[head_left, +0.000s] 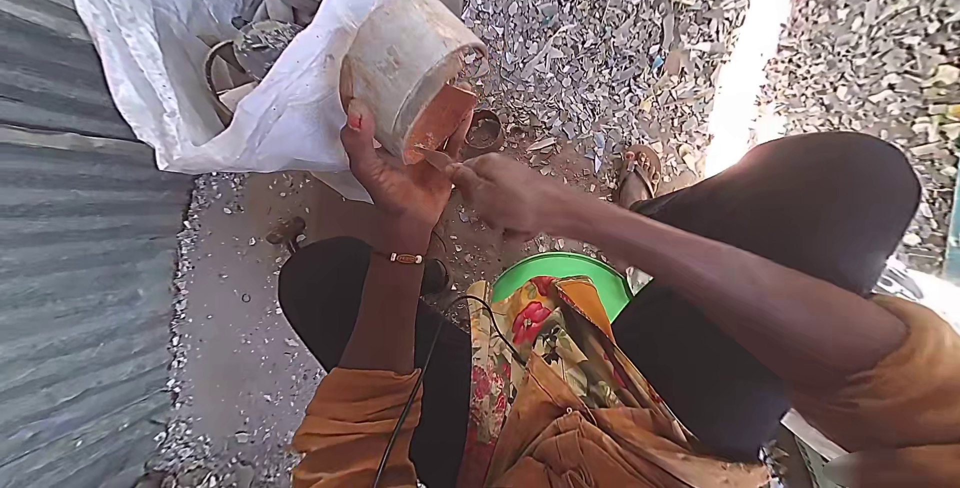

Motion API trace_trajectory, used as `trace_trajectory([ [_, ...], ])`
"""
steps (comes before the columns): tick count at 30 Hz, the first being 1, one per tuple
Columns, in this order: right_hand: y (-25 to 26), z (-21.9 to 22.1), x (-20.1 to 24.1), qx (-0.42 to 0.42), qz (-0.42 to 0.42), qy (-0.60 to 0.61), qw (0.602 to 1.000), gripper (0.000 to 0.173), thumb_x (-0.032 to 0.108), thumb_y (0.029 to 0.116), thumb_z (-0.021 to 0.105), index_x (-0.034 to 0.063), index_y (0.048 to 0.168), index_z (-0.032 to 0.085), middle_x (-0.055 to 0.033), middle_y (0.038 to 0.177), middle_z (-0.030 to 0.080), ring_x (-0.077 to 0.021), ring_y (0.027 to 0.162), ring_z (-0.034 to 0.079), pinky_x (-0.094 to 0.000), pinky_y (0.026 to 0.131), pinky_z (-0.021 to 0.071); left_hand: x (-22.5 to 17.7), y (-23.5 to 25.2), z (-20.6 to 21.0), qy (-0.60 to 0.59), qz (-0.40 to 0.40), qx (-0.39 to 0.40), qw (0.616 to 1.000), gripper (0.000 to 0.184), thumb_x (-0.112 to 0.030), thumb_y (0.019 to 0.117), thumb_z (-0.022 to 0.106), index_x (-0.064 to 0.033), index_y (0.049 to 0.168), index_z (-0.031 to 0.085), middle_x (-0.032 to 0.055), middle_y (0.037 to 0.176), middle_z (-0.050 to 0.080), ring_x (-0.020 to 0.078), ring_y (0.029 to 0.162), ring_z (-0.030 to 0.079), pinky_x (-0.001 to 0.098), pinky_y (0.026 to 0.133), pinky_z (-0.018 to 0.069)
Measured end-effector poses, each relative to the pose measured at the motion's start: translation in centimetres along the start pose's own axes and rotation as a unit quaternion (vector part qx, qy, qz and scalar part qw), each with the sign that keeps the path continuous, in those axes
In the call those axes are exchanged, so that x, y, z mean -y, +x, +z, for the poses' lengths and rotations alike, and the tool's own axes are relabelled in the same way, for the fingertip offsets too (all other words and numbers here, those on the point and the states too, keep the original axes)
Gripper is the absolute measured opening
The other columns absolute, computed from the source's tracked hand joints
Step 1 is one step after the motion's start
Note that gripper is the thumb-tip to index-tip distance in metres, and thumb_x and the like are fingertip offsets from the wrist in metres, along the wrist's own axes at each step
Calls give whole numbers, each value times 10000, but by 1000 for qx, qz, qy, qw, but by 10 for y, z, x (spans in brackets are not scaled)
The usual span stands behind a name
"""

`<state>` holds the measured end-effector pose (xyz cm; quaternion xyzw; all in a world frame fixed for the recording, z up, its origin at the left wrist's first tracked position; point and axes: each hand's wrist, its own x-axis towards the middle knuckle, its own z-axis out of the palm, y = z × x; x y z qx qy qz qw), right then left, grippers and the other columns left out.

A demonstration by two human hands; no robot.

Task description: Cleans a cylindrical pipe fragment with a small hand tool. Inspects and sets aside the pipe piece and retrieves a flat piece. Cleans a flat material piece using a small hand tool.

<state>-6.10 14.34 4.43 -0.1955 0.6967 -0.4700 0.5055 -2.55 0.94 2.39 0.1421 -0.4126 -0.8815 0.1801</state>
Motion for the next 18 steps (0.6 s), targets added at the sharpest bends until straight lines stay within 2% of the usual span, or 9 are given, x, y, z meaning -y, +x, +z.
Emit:
trace_trajectory([
  [2, -2, -14, 3, 2, 19, 12, 1000, 500, 413, 1135, 292, 48, 877, 515, -42, 539, 427, -123, 374, 422, -250, 360, 374, -2, 1, 2, -24, -22, 21, 999, 574, -528, 1030, 422, -240, 1521, 343, 104, 1462, 502, 318, 1341, 525, 549, 1078, 485],
  [4, 2, -15, 0, -58, 12, -42, 997, 468, 377, 1140, 295, 65, 873, 519, -44, 596, 445, -141, 426, 452, -286, 406, 409, 3, 5, -1, -49, -19, 43, 998, 595, -515, 999, 474, -172, 1474, 368, 149, 1407, 520, 343, 1290, 550, 562, 1057, 491],
  [7, 4, 2, -4, -78, -18, -70, 994, 446, 314, 1140, 303, 40, 896, 556, -67, 690, 485, -189, 568, 506, -371, 545, 430, 4, -2, -11, 25, 3, 73, 997, 662, -500, 952, 598, -277, 1516, 334, 47, 1411, 540, 263, 1299, 566, 508, 1043, 529],
  [10, -5, 7, -3, 26, 9, 110, 994, 489, 377, 1145, 271, 63, 833, 479, -16, 505, 389, -86, 343, 386, -218, 327, 336, 2, 2, -10, -49, 2, 47, 998, 728, -503, 839, 738, -145, 1389, 423, 182, 1303, 607, 365, 1205, 623, 559, 985, 551],
  [13, -2, -7, -4, 80, 22, 208, 975, 526, 435, 1131, 271, 77, 801, 471, 0, 487, 388, -75, 329, 371, -214, 303, 331, -4, 6, -8, -81, -11, 73, 994, 702, -581, 945, 537, -140, 1468, 379, 205, 1387, 541, 391, 1257, 571, 572, 1023, 511],
  [15, 3, -6, -8, -8, -56, 60, 997, 469, 350, 1144, 295, 57, 869, 536, -8, 565, 437, -86, 420, 438, -233, 388, 380, -4, 5, -5, -99, -25, 58, 993, 693, -598, 968, 464, -153, 1487, 355, 195, 1430, 501, 390, 1308, 528, 593, 1060, 474],
  [16, 4, -6, -9, -66, -93, -46, 992, 412, 304, 1138, 324, 54, 946, 589, -32, 674, 485, -144, 568, 502, -323, 531, 417, -4, 3, -4, -93, -20, 56, 994, 641, -573, 963, 503, -155, 1436, 390, 170, 1385, 529, 363, 1286, 546, 579, 1046, 491],
  [17, 6, -4, -11, -123, -120, -137, 976, 369, 295, 1127, 350, 58, 1002, 604, -62, 731, 543, -211, 664, 579, -405, 606, 467, -3, 1, -7, -66, -14, 73, 995, 630, -580, 955, 519, -164, 1416, 413, 135, 1369, 543, 325, 1284, 550, 552, 1048, 495],
  [18, 8, -1, -14, -179, -135, -213, 951, 346, 314, 1117, 364, 71, 1015, 589, -72, 732, 571, -254, 689, 629, -444, 601, 496, -4, -2, -13, -19, -16, 95, 995, 657, -641, 947, 491, -205, 1434, 432, 74, 1396, 549, 266, 1315, 536, 498, 1068, 488],
])
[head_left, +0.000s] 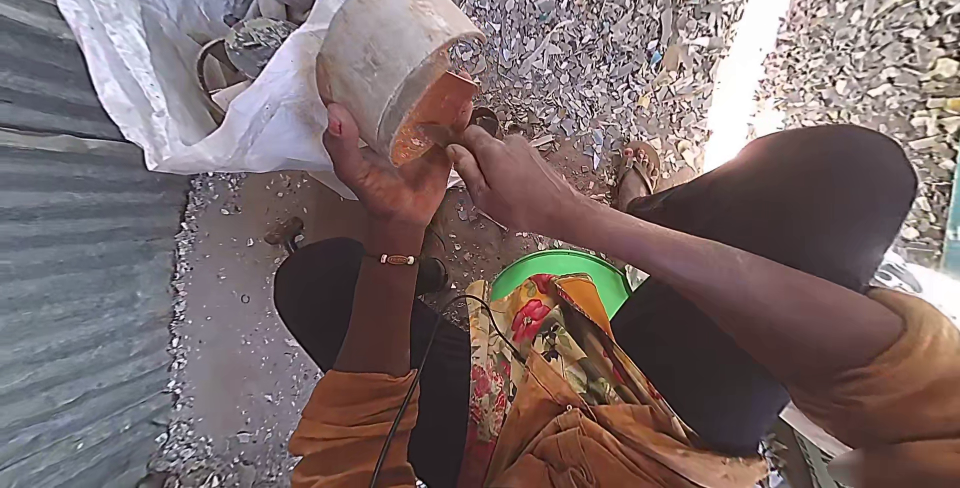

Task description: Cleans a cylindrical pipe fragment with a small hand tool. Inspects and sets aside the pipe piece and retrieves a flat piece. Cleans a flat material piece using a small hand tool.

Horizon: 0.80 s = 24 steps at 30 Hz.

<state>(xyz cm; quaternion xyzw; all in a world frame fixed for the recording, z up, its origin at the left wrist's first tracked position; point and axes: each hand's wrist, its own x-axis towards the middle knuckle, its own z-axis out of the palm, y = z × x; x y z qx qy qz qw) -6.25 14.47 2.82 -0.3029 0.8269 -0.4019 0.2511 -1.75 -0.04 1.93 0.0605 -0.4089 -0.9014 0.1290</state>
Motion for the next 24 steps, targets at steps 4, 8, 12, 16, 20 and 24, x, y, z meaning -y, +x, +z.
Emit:
trace_trajectory([
  [4, 0, 4, 4, -48, 21, -133, 990, 344, 341, 1117, 356, 68, 1086, 564, -105, 771, 612, -319, 754, 684, -462, 605, 519, 1, -4, 1, 54, -8, -3, 999, 650, -687, 962, 400, -238, 1429, 448, 17, 1395, 554, 213, 1326, 524, 459, 1070, 483],
  [8, -10, 19, 14, -22, 26, -67, 997, 300, 327, 1116, 388, 88, 1034, 549, -70, 722, 588, -251, 680, 665, -412, 551, 515, 7, -9, -2, 92, 4, -19, 996, 486, -547, 990, 511, -265, 1385, 483, -27, 1314, 617, 177, 1240, 609, 427, 1016, 551],
  [12, -14, 23, 10, 29, 60, 113, 991, 323, 304, 1120, 389, 82, 944, 542, -42, 685, 514, -176, 613, 562, -359, 562, 449, 7, -11, 0, 56, -14, -46, 997, 510, -527, 992, 513, -249, 1414, 439, 25, 1342, 592, 229, 1262, 596, 485, 1018, 546],
  [16, -7, 5, 6, 0, 54, 75, 996, 336, 288, 1114, 368, 56, 964, 560, -73, 729, 545, -229, 676, 601, -427, 611, 484, 3, 4, 1, -74, -11, -21, 997, 698, -678, 978, 327, -169, 1450, 398, 142, 1397, 540, 324, 1290, 545, 563, 1051, 477],
  [20, -4, 1, 4, 18, 59, 32, 998, 343, 290, 1115, 371, 57, 985, 587, -84, 758, 576, -240, 711, 624, -437, 635, 496, -1, 0, -4, -69, 1, -7, 998, 723, -619, 924, 540, -145, 1453, 402, 170, 1424, 520, 359, 1325, 519, 576, 1081, 458],
  [24, -9, 12, 7, 70, 43, 107, 991, 343, 261, 1119, 372, 64, 912, 561, -46, 720, 504, -173, 642, 540, -367, 598, 436, -2, -10, -6, 20, -2, -5, 1000, 717, -523, 871, 712, -198, 1443, 425, 96, 1437, 534, 314, 1365, 514, 528, 1118, 463],
])
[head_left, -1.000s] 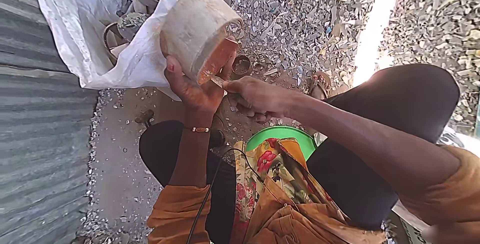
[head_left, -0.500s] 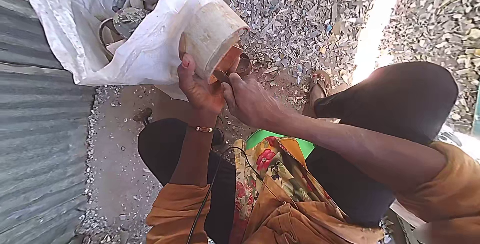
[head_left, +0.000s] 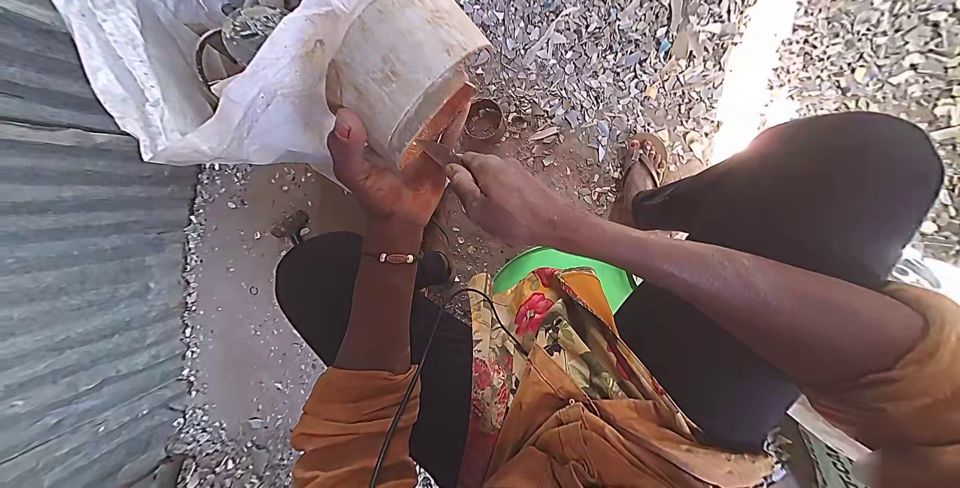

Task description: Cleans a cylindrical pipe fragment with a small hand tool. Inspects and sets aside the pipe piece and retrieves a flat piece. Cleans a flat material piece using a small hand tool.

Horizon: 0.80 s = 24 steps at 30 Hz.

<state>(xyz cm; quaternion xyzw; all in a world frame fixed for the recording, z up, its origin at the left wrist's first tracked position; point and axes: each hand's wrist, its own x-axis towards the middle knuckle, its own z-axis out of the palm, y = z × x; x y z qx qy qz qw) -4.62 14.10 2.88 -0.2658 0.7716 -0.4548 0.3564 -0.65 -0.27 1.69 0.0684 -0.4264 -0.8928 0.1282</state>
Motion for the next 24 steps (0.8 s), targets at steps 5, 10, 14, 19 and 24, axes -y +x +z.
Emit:
trace_trajectory([
  [5, 3, -13, -1, -71, 4, -83, 994, 339, 307, 1114, 361, 83, 968, 570, -61, 741, 550, -225, 695, 606, -420, 616, 481, 2, 13, 7, -86, 15, 1, 996, 637, -520, 883, 651, -122, 1337, 449, 157, 1272, 589, 321, 1199, 592, 544, 1002, 511],
  [10, -7, 3, 2, -35, -29, -62, 997, 299, 288, 1110, 400, 77, 989, 575, -55, 710, 555, -204, 651, 607, -391, 576, 492, 1, 7, 5, -65, 23, -21, 997, 688, -466, 882, 688, -115, 1404, 410, 187, 1326, 571, 368, 1247, 581, 583, 1030, 505],
  [14, 0, -14, 1, -32, -33, -52, 998, 306, 280, 1111, 390, 87, 951, 564, -37, 713, 521, -187, 648, 571, -387, 597, 464, -3, 1, 2, -5, 26, 24, 999, 672, -555, 895, 654, -200, 1422, 434, 63, 1365, 570, 253, 1301, 556, 485, 1064, 505],
  [19, -5, 13, -15, -171, -169, -256, 936, 216, 249, 1051, 529, 73, 1128, 625, -72, 706, 571, -267, 562, 617, -405, 447, 473, -6, 6, 10, -62, 16, -7, 998, 673, -613, 978, 434, -115, 1430, 408, 165, 1378, 546, 336, 1285, 551, 547, 1052, 490],
  [24, -6, 19, -18, -190, -197, -332, 903, 225, 178, 1002, 574, 64, 1179, 653, -108, 752, 564, -259, 523, 575, -367, 414, 422, -8, 10, 11, -96, 13, -39, 994, 557, -488, 983, 489, -87, 1367, 435, 213, 1294, 575, 376, 1178, 612, 556, 960, 552],
])
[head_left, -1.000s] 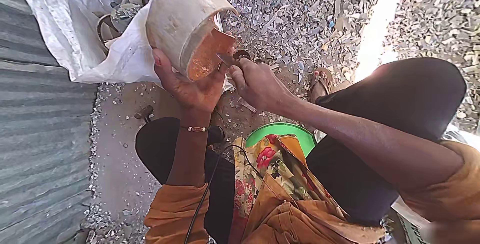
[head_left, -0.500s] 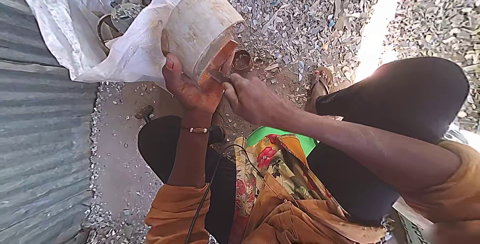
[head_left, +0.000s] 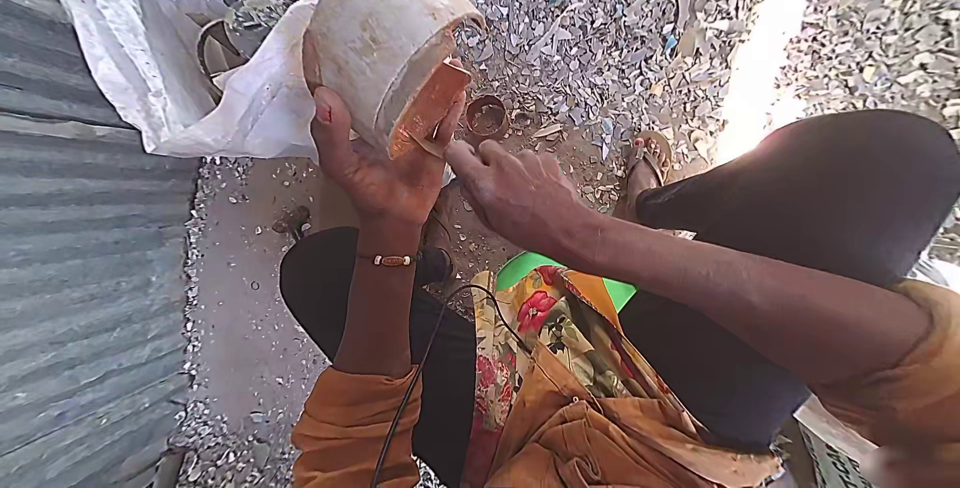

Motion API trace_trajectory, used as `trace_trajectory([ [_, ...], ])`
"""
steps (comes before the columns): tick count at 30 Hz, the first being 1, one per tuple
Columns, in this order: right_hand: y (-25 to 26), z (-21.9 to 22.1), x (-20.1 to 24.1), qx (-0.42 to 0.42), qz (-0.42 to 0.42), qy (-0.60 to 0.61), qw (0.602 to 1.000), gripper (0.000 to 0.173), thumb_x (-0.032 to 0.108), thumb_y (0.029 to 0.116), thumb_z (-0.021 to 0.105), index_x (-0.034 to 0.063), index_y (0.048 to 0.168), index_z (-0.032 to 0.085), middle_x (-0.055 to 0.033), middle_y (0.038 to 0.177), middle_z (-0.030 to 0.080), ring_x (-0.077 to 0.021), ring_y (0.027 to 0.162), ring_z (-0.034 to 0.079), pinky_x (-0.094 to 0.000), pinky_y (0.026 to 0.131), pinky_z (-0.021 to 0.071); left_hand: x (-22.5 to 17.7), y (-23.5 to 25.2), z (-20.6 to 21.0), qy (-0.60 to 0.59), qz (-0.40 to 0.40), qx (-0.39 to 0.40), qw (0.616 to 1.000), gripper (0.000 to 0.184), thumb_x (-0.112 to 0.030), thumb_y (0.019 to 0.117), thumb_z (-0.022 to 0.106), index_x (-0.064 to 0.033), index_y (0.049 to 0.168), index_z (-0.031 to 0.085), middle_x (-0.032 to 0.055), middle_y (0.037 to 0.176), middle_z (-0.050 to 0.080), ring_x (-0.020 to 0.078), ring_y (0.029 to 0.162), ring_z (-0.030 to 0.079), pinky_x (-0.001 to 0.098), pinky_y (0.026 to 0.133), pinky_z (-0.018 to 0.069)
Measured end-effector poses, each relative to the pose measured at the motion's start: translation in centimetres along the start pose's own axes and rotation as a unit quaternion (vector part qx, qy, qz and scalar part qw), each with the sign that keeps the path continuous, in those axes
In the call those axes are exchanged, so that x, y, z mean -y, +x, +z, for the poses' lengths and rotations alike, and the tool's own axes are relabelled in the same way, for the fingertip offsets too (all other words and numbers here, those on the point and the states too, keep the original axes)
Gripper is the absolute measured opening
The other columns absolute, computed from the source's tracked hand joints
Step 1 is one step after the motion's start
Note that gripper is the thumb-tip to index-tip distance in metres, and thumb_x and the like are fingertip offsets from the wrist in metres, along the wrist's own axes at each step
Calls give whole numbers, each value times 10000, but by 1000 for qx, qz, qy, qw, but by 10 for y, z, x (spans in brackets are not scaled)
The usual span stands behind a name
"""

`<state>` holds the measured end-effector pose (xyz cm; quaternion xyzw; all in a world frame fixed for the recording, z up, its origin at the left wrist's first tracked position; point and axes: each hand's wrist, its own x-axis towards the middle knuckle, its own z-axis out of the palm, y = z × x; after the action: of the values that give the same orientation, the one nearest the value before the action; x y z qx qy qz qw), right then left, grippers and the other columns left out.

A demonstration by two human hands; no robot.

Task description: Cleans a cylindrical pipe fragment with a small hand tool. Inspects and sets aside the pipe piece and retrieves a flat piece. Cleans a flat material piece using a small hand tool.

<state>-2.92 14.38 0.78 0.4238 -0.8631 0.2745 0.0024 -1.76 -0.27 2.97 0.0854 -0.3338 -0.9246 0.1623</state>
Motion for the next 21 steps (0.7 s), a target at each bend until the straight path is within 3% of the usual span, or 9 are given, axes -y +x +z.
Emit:
trace_trajectory([
  [3, 6, -1, -4, 16, 15, -26, 999, 232, 162, 1010, 571, 54, 1203, 639, -126, 774, 581, -284, 564, 605, -385, 443, 449, -1, 1, -5, -5, -4, 5, 1000, 614, -497, 937, 570, -88, 1371, 423, 221, 1306, 561, 387, 1190, 598, 579, 992, 526],
  [7, -3, 0, 7, -10, -32, -10, 999, 275, 136, 971, 609, 42, 1220, 681, -133, 787, 575, -246, 501, 563, -349, 403, 423, -7, -2, -3, 17, 2, 18, 1000, 640, -522, 958, 539, -111, 1428, 399, 202, 1361, 540, 378, 1253, 567, 594, 1063, 476],
  [11, 8, -1, 1, 21, 18, -47, 999, 302, 44, 988, 555, 27, 1277, 642, -186, 839, 611, -319, 566, 628, -399, 450, 474, -2, -6, -1, 8, 0, -10, 1000, 556, -505, 957, 555, -127, 1349, 443, 162, 1277, 591, 335, 1196, 603, 552, 991, 525],
  [14, 7, -4, 2, 10, -4, -18, 1000, 250, 93, 989, 572, 25, 1215, 655, -167, 805, 618, -315, 572, 630, -408, 454, 482, 0, -6, 0, 16, 6, 7, 1000, 649, -445, 906, 664, -158, 1419, 391, 174, 1320, 574, 367, 1217, 599, 586, 995, 529],
  [17, 0, -4, 8, -1, -18, -12, 1000, 239, 129, 978, 603, 40, 1190, 669, -127, 756, 566, -261, 512, 577, -361, 408, 432, -3, -6, 3, 9, 3, -17, 1000, 633, -518, 940, 571, -114, 1398, 404, 213, 1337, 556, 399, 1237, 581, 597, 1001, 520],
  [21, 5, -4, 4, 18, 4, -30, 999, 239, 113, 994, 584, 32, 1212, 638, -136, 775, 582, -291, 579, 620, -384, 450, 464, -4, -6, 1, -6, 0, -6, 1000, 629, -498, 927, 600, -107, 1380, 408, 200, 1303, 566, 375, 1188, 601, 569, 990, 531],
])
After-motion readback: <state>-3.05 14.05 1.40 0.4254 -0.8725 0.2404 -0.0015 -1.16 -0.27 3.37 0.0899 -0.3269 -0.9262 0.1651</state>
